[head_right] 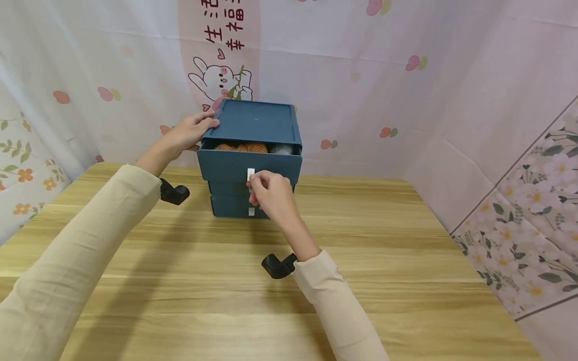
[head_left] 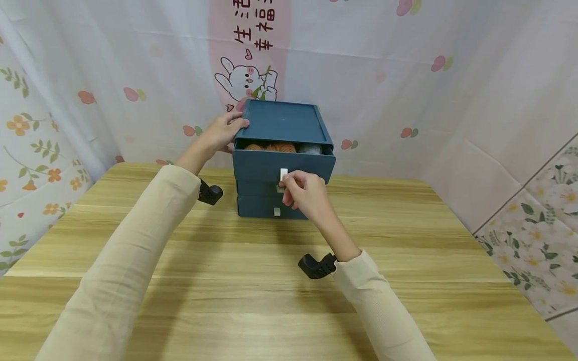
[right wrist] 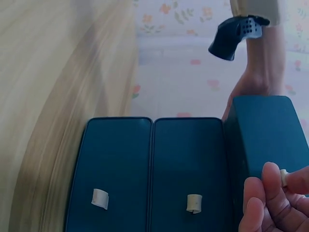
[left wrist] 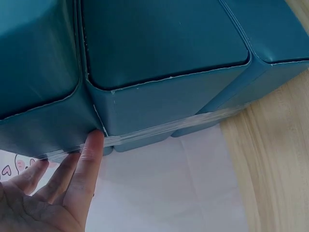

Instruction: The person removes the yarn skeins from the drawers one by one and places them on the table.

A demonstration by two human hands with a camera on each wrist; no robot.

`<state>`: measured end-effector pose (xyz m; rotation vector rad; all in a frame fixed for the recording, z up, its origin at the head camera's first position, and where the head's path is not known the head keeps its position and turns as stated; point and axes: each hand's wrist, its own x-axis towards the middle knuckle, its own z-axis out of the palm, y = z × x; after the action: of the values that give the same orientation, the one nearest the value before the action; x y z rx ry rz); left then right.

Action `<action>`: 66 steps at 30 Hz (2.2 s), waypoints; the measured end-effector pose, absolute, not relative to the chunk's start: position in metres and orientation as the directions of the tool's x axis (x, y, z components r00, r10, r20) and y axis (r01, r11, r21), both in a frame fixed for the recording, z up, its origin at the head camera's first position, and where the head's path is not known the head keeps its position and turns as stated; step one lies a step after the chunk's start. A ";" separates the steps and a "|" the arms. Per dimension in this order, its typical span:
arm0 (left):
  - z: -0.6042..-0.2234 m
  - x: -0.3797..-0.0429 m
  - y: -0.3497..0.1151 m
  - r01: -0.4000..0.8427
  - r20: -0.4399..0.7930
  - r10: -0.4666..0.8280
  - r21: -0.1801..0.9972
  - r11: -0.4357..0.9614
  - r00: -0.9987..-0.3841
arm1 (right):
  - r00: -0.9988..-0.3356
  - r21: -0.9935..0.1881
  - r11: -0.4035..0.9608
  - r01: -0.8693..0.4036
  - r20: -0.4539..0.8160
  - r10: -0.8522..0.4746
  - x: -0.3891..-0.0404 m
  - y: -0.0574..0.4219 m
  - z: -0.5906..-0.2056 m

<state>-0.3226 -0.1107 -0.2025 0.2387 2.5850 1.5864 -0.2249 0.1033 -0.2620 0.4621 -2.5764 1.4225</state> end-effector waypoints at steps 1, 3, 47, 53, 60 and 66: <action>-0.202 -0.323 -0.111 0.084 0.000 0.187 0.891 0.446 -0.982 | -0.938 -0.794 0.500 -0.347 0.288 -0.193 -0.223 0.104 -0.262; -0.202 -0.323 -0.111 0.090 0.002 0.190 0.888 0.452 -0.982 | -0.937 -0.794 0.498 -0.349 0.288 -0.198 -0.219 0.104 -0.262; -0.200 -0.320 -0.107 0.103 0.019 0.189 0.889 0.445 -0.982 | -0.854 -0.606 0.641 -0.472 0.134 -0.502 -0.153 0.128 -0.241; -0.199 -0.320 -0.110 0.087 0.002 0.187 0.891 0.445 -0.982 | -0.854 -0.582 0.653 -0.485 0.153 -0.498 -0.152 0.126 -0.243; -0.200 -0.319 -0.109 0.089 0.003 0.190 0.893 0.441 -0.982 | -0.863 -0.518 0.699 -0.492 0.183 -0.471 -0.149 0.126 -0.235; -0.200 -0.319 -0.108 0.082 -0.003 0.191 0.897 0.434 -0.982 | -0.864 -0.499 0.706 -0.502 0.243 -0.442 -0.149 0.129 -0.218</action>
<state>-0.3194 -0.1083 -0.1996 0.2455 2.5704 1.6001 -0.1490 0.1294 -0.2177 0.7777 -2.8034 0.8678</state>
